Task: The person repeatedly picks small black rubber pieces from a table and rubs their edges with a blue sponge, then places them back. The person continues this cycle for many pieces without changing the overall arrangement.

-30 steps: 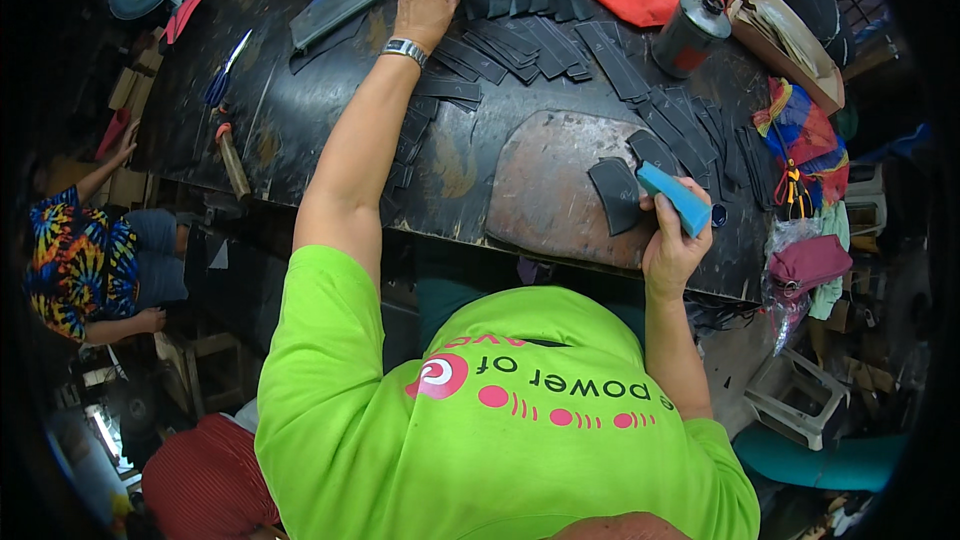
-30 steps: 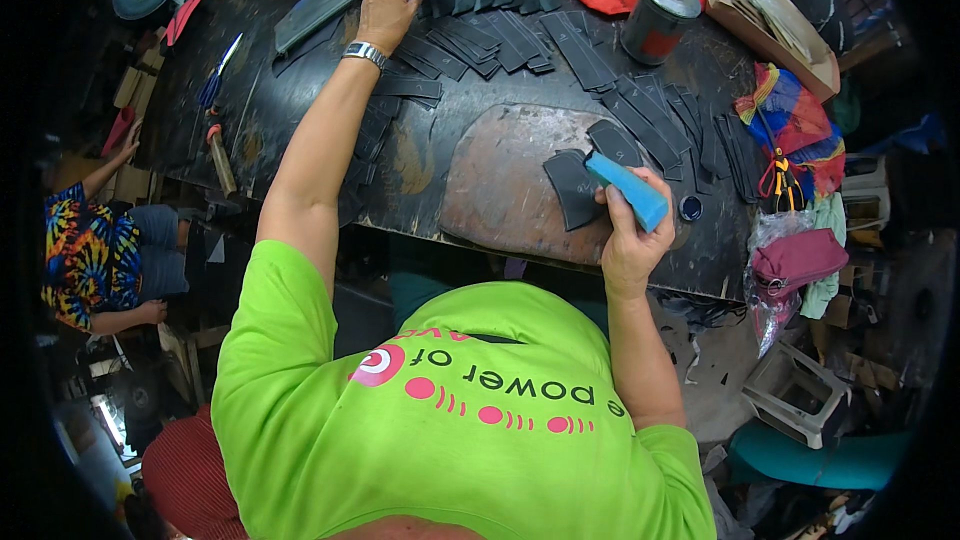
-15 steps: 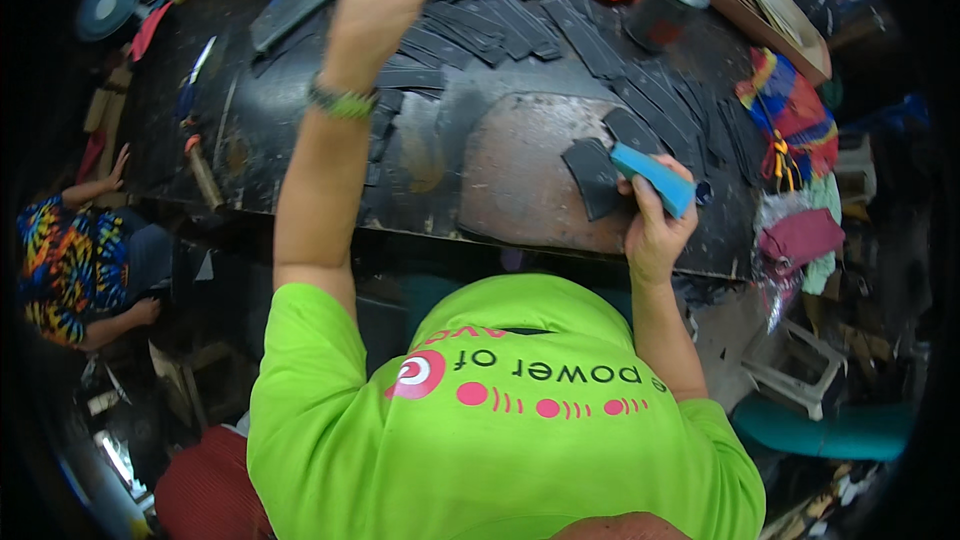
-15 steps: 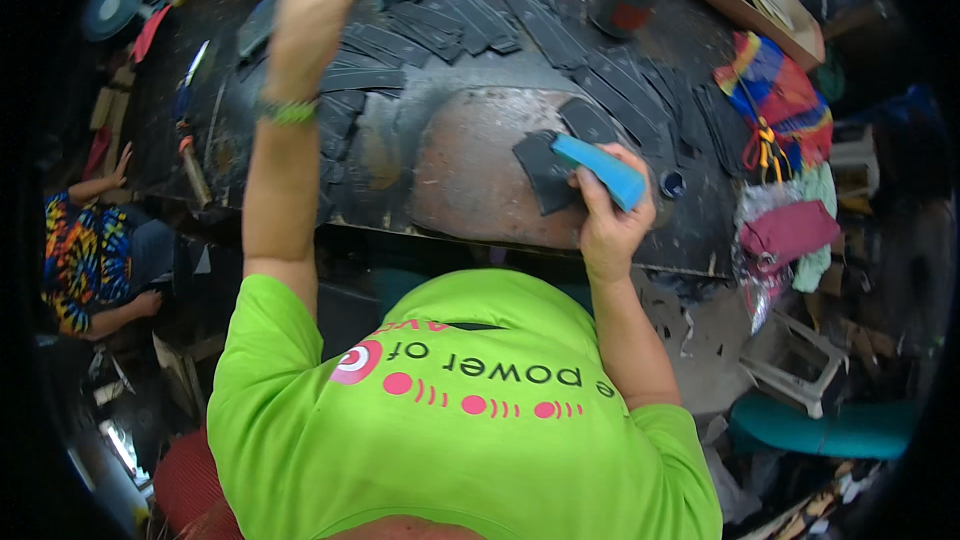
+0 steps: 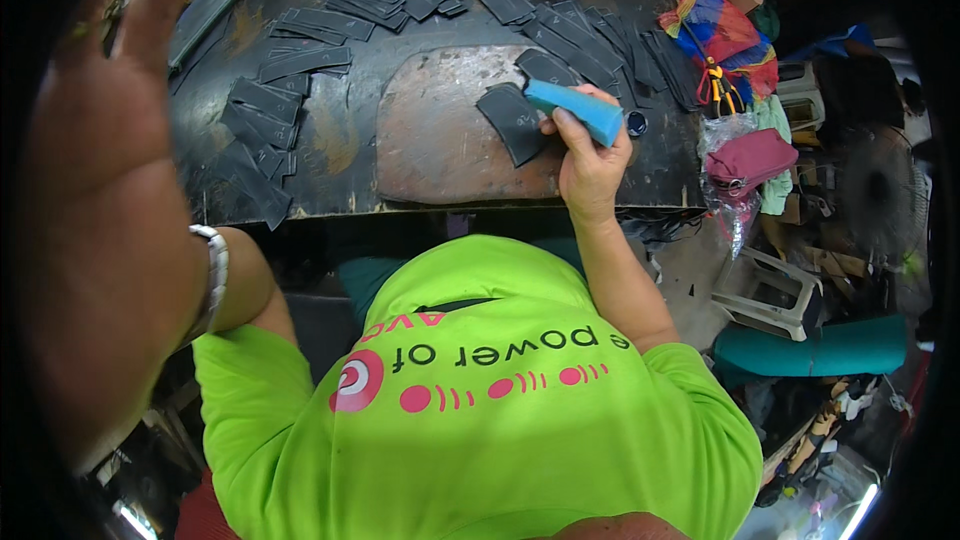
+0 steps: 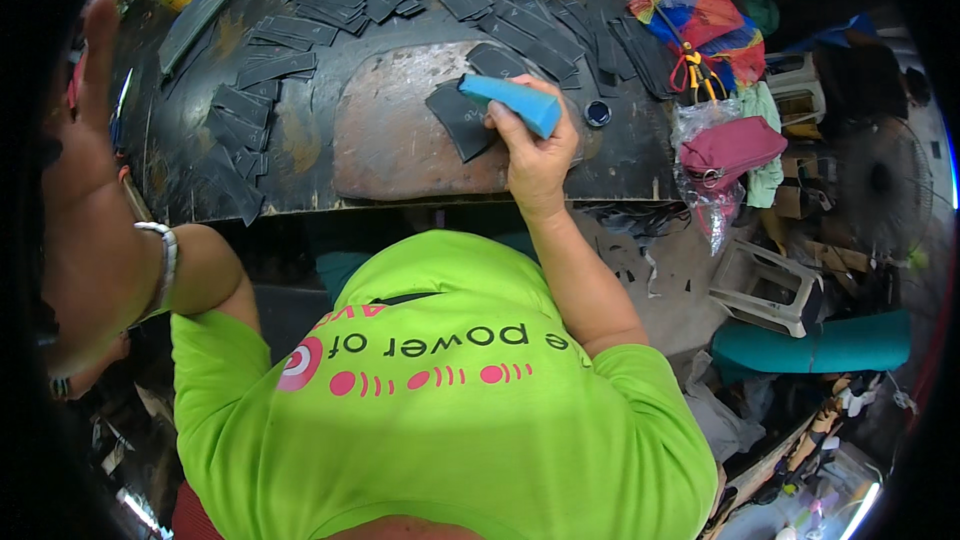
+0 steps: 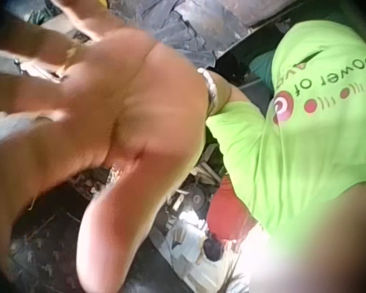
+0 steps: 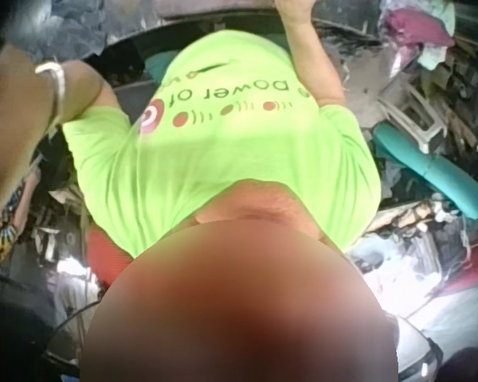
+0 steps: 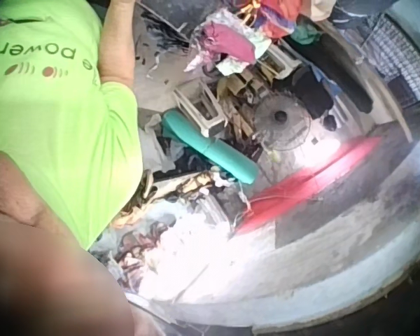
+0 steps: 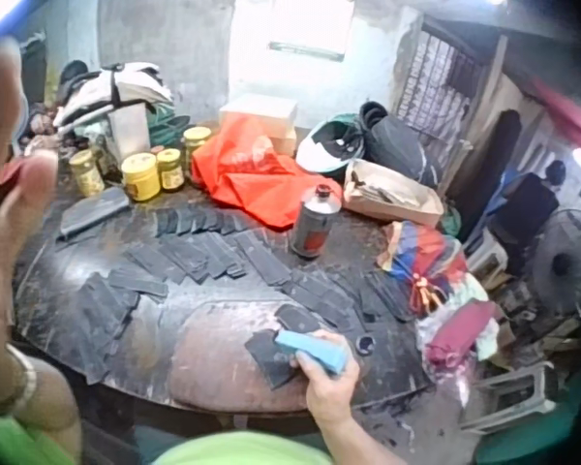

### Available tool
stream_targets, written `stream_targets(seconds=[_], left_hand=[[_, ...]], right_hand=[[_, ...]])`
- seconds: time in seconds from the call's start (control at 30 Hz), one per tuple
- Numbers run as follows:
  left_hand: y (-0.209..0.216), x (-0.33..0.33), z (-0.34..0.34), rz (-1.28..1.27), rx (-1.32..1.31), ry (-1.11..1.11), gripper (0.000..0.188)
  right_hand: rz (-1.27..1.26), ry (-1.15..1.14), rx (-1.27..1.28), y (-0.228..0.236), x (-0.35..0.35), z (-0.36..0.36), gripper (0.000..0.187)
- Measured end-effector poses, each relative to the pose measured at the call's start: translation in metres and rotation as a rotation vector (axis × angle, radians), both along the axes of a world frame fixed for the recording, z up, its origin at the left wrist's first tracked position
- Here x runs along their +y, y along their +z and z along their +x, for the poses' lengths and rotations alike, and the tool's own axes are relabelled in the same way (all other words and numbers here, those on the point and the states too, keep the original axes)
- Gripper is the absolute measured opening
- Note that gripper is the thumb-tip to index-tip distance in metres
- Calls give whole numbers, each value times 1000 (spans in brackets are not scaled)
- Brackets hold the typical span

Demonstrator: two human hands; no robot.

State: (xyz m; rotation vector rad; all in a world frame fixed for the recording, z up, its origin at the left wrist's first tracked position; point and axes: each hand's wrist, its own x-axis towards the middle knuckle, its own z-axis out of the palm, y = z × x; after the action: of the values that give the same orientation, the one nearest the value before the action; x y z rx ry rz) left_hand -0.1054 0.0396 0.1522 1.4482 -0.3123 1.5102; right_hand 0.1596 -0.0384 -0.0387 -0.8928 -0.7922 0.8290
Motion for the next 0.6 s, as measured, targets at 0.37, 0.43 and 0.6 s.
stream_targets(seconds=[0.37,0.43,0.6], left_hand=[[-155,-23,89,22,1132,779,36],[-169,-24,99,160,1169,981,38],[-180,-22,104,64,1225,947,38]], right_hand=[[-7,12,60,-5,3,4,26],[-3,19,52,-5,3,4,25],[-40,18,-44,-4,4,3,27]])
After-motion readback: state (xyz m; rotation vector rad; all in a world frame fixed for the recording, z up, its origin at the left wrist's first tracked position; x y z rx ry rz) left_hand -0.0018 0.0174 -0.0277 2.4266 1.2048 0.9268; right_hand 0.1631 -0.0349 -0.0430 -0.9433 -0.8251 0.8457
